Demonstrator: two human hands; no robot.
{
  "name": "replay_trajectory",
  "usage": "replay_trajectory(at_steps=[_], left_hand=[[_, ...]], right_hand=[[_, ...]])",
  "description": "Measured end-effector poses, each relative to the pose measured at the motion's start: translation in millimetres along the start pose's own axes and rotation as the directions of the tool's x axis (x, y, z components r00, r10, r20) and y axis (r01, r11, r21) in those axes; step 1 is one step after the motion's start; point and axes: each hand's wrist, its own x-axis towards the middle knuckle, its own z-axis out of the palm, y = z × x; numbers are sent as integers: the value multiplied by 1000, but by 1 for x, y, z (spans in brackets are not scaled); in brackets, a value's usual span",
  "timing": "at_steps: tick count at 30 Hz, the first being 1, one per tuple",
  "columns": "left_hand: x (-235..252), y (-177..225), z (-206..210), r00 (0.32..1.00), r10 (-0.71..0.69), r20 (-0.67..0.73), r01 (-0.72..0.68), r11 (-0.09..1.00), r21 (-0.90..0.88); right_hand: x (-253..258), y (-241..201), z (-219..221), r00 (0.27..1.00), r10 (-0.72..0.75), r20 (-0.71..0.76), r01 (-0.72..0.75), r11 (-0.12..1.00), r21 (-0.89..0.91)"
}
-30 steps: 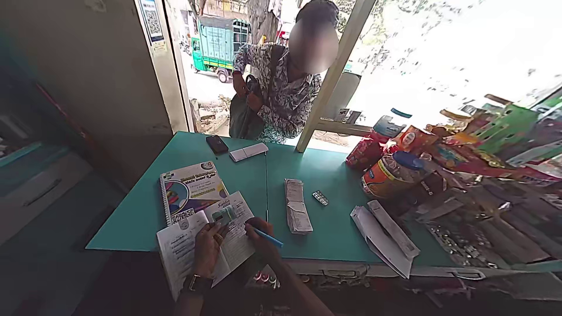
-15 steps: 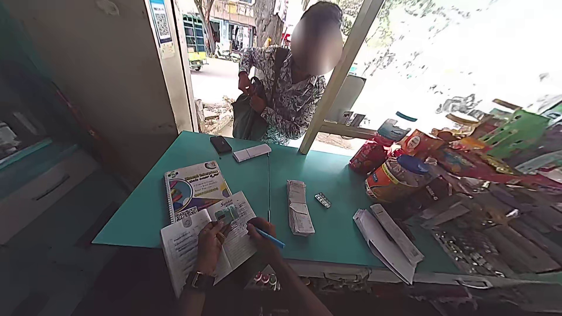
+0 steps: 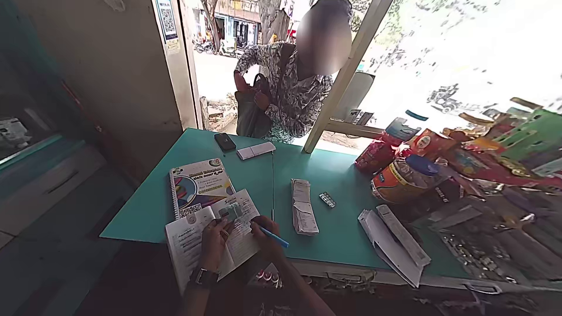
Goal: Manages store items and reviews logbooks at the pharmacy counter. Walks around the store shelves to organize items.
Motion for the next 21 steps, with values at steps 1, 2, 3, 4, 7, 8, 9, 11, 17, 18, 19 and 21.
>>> replay_trajectory(at_steps=[1, 2, 3, 4, 7, 8, 9, 11, 17, 18, 19, 21], left_hand=[[0, 0, 0, 1000, -1, 1, 1, 1000, -1], [0, -1, -1, 1000, -3, 1, 3, 1000, -3], [0, -1, 0, 1000, -4, -2, 4, 1000, -5], [1, -1, 0, 1000, -5, -4, 5, 1000, -8], [0, 0, 0, 1000, -11, -4, 11, 1000, -6], [0, 0, 0, 1000, -11, -3, 11, 1000, -5], [0, 1, 1, 1000, -9, -6, 9, 1000, -6], [-1, 2, 2, 1000, -8, -5, 8, 1000, -3], [-2, 3, 2, 1000, -13, 12, 14, 1000, -15], [-3, 3, 2, 1000, -15, 15, 16, 1000, -15], [-3, 3, 1, 1000, -18, 13, 18, 1000, -17], [-2, 3, 1, 1000, -22, 12, 22, 1000, -17]], right_hand=[[-1, 0, 0, 1000, 3, 1, -3, 1000, 1], [-1, -1, 0, 1000, 10, 2, -10, 1000, -2], [-1, -2, 0, 1000, 17, 4, -17, 1000, -6], [0, -2, 0, 1000, 21, 4, -21, 1000, -5], [-1, -2, 0, 1000, 11, 0, -11, 1000, 16], [0, -2, 0, 1000, 9, 1, -9, 1000, 13], [0, -3, 0, 1000, 7, 2, -7, 1000, 9], [0, -2, 0, 1000, -8, 4, 8, 1000, 25], [0, -1, 0, 1000, -22, -4, 22, 998, 65], [0, -1, 0, 1000, -25, -6, 25, 998, 58], [0, -1, 0, 1000, -25, -8, 26, 998, 52], [0, 0, 0, 1000, -19, -2, 20, 999, 49]])
